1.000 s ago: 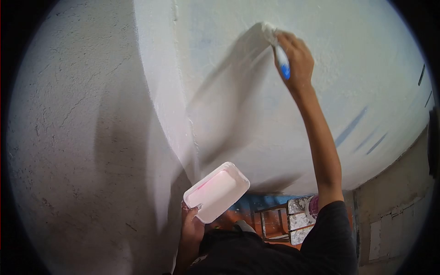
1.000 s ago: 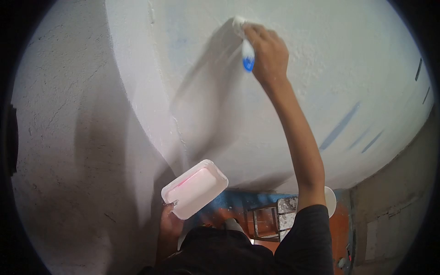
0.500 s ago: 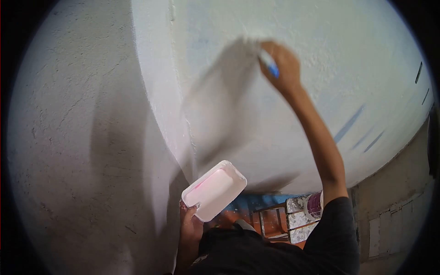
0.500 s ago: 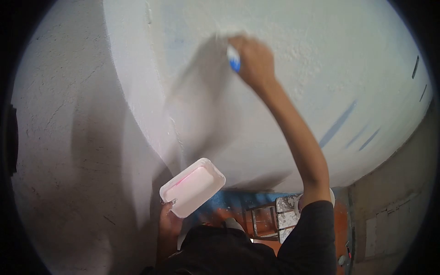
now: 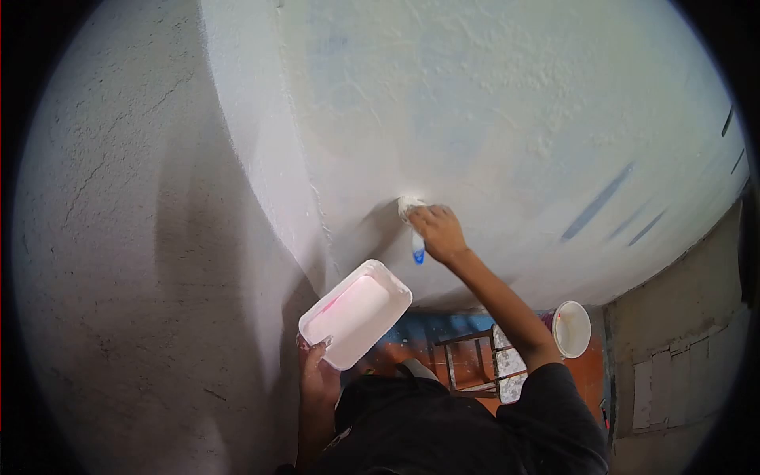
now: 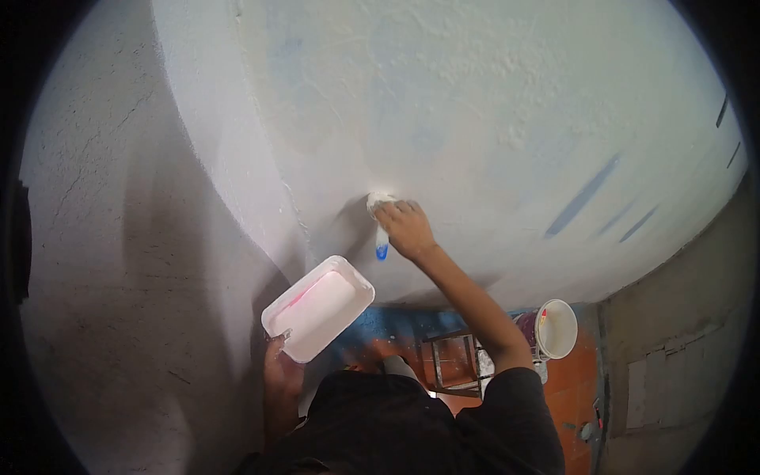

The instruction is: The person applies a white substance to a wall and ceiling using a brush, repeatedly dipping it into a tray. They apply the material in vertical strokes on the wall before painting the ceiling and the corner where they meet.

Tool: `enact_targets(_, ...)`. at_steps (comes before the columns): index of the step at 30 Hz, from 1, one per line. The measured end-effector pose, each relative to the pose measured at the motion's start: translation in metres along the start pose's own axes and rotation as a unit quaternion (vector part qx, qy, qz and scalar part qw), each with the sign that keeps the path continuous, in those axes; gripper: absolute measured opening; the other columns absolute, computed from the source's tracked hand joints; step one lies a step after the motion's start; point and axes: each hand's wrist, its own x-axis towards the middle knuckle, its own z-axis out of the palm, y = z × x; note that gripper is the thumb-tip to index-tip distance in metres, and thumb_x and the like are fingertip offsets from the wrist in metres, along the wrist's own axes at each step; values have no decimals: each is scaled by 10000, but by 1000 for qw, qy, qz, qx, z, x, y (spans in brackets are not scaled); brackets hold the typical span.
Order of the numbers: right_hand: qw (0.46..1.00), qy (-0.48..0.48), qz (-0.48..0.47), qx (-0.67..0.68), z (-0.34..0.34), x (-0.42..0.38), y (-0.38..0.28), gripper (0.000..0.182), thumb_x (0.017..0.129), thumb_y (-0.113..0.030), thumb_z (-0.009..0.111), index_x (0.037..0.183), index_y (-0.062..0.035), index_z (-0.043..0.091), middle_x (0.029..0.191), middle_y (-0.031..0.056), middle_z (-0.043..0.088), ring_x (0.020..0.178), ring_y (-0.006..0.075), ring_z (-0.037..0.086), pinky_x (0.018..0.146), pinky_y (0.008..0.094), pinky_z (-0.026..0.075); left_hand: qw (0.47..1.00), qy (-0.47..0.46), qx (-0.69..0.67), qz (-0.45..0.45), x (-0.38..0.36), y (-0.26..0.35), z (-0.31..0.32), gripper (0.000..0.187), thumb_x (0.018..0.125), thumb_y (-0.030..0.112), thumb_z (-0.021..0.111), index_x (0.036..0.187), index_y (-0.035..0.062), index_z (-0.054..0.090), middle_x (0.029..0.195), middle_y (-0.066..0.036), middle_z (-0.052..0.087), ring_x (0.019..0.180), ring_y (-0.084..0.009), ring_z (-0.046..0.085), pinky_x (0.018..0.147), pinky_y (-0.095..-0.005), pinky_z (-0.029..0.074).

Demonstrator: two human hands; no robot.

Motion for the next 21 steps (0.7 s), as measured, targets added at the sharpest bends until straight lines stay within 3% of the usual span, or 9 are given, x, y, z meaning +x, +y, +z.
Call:
enact_targets(2, 997, 66, 6, 33, -33, 29, 21, 294, 819, -101, 598, 1102, -98, 676, 1130, 65, 679, 998, 268, 640, 808, 409, 495, 1000, 0, 17, 7, 3, -1, -2, 510, 925, 74, 499, 1421, 65, 382, 1392, -136, 502, 1282, -289, 522, 1061, -455, 462)
enact_targets(4, 973, 229, -24, 8, -82, 73, 49, 344, 771, -74, 628, 1109, -111, 686, 1099, 86, 696, 979, 300, 650, 817, 424, 507, 999, 7, 35, 7, 7, -7, -15, 508, 942, 135, 504, 1435, 66, 398, 1412, -137, 507, 1292, -305, 521, 1071, -488, 450)
enact_targets(7, 947, 313, 37, -68, -167, 131, 58, 347, 778, -61, 612, 1116, -88, 683, 1115, 118, 684, 977, 313, 640, 802, 428, 501, 1000, -18, 21, -4, 11, -7, -21, 504, 944, 141, 506, 1431, 69, 400, 1412, -134, 507, 1294, -305, 519, 1068, -490, 452)
enact_targets(10, 942, 308, 35, -127, -161, 119, 67, 370, 784, -60, 609, 1148, -85, 673, 1124, 116, 677, 973, 311, 636, 788, 420, 496, 1000, -13, -12, -17, 5, -4, -12, 508, 920, 46, 489, 1415, 60, 378, 1373, -139, 509, 1271, -282, 531, 1053, -438, 468)
enact_targets(12, 954, 231, 48, -183, -104, 73, 60, 420, 790, -92, 613, 1207, -112, 661, 1111, 85, 667, 969, 291, 632, 764, 403, 489, 1000, -4, -12, -17, 5, -3, -8, 510, 917, 45, 490, 1415, 60, 378, 1370, -140, 511, 1268, -284, 534, 1051, -438, 470)
enact_targets(14, 967, 206, 24, -146, -43, 18, 43, 392, 818, -124, 607, 1206, -130, 665, 1085, 72, 662, 970, 280, 624, 773, 408, 495, 1000, -5, 3, -15, 4, -3, -7, 505, 925, 81, 500, 1418, 67, 389, 1377, -135, 516, 1271, -288, 535, 1052, -453, 468)
enact_targets(16, 988, 113, 47, -94, -12, -24, 20, 360, 830, -119, 596, 1182, -137, 671, 1116, 38, 653, 978, 250, 621, 813, 419, 488, 999, -13, 34, -9, 3, -3, -7, 500, 944, 153, 517, 1426, 81, 409, 1394, -123, 524, 1278, -295, 533, 1055, -484, 463)
enact_targets(20, 999, 23, 47, 8, -31, -20, 24, 338, 816, -91, 585, 1139, -128, 678, 1136, 54, 664, 1006, 267, 630, 875, 423, 471, 999, -15, 48, -8, 3, 1, -2, 506, 939, 158, 524, 1426, 84, 408, 1389, -117, 528, 1272, -292, 538, 1052, -480, 466)
enact_targets(21, 996, 78, 18, 38, -42, -6, 41, 345, 800, -82, 593, 1133, -114, 678, 1150, 80, 680, 1052, 290, 638, 892, 427, 479, 999, -17, 48, -11, 4, 1, -2, 509, 938, 158, 525, 1427, 84, 406, 1389, -118, 527, 1273, -293, 537, 1053, -481, 465)
